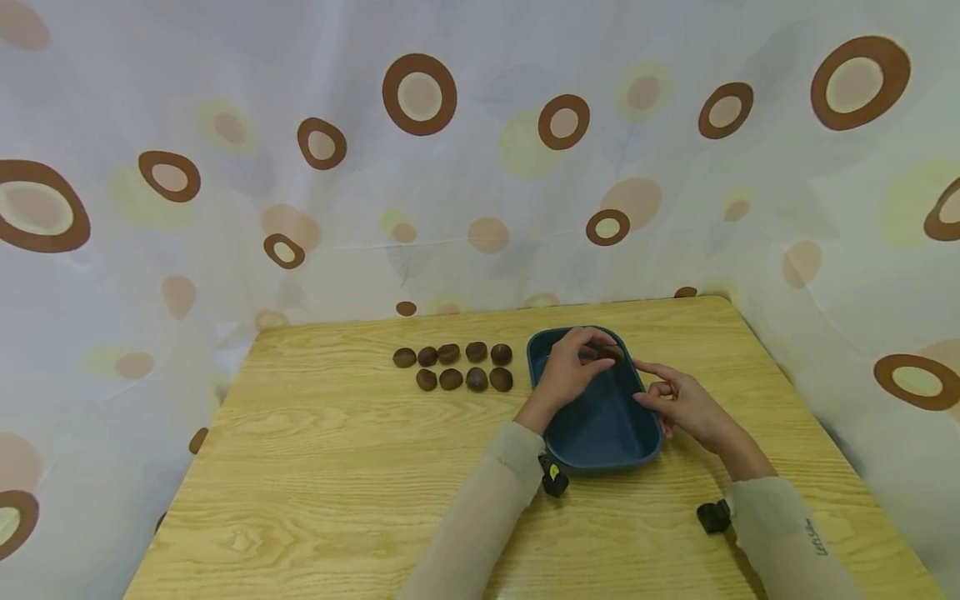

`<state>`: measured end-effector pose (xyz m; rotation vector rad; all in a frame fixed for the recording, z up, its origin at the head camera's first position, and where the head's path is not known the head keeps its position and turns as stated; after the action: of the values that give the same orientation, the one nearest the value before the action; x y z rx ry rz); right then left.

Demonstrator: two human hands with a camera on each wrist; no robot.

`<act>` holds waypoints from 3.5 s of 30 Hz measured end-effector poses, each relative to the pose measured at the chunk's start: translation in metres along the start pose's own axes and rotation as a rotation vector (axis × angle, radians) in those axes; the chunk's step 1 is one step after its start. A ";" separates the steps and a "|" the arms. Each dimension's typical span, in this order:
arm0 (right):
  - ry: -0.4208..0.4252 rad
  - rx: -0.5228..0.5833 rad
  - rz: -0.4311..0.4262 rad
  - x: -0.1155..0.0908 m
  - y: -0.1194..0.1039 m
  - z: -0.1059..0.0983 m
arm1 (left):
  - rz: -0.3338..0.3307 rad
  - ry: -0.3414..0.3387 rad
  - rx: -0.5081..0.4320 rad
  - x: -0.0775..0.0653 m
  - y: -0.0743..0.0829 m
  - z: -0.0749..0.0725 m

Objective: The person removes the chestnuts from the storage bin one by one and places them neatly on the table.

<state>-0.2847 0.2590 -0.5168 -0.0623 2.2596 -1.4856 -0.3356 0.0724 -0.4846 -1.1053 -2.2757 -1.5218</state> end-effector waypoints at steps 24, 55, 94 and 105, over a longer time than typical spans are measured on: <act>0.003 -0.023 -0.006 -0.001 -0.002 -0.002 | -0.017 0.105 -0.105 -0.004 0.002 -0.023; 0.020 -0.047 -0.005 -0.001 -0.005 -0.002 | -0.080 0.170 -0.040 -0.077 -0.008 -0.130; 0.007 -0.041 0.005 0.003 -0.005 0.003 | -0.300 0.396 0.053 -0.172 -0.044 -0.259; 0.021 -0.043 0.003 -0.007 0.002 -0.006 | -0.399 0.377 0.074 -0.175 -0.062 -0.250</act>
<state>-0.2802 0.2669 -0.5144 -0.0563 2.3072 -1.4423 -0.3131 -0.2377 -0.5074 -0.3121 -2.3401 -1.5942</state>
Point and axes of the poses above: each hand's wrist, its own x-axis towards the middle knuckle, its own z-axis out of the palm, y = z × x, the point moved 6 cm from there along x, towards the middle knuckle, and after that the axes turned 14 degrees about z, right-handed, at the moved point
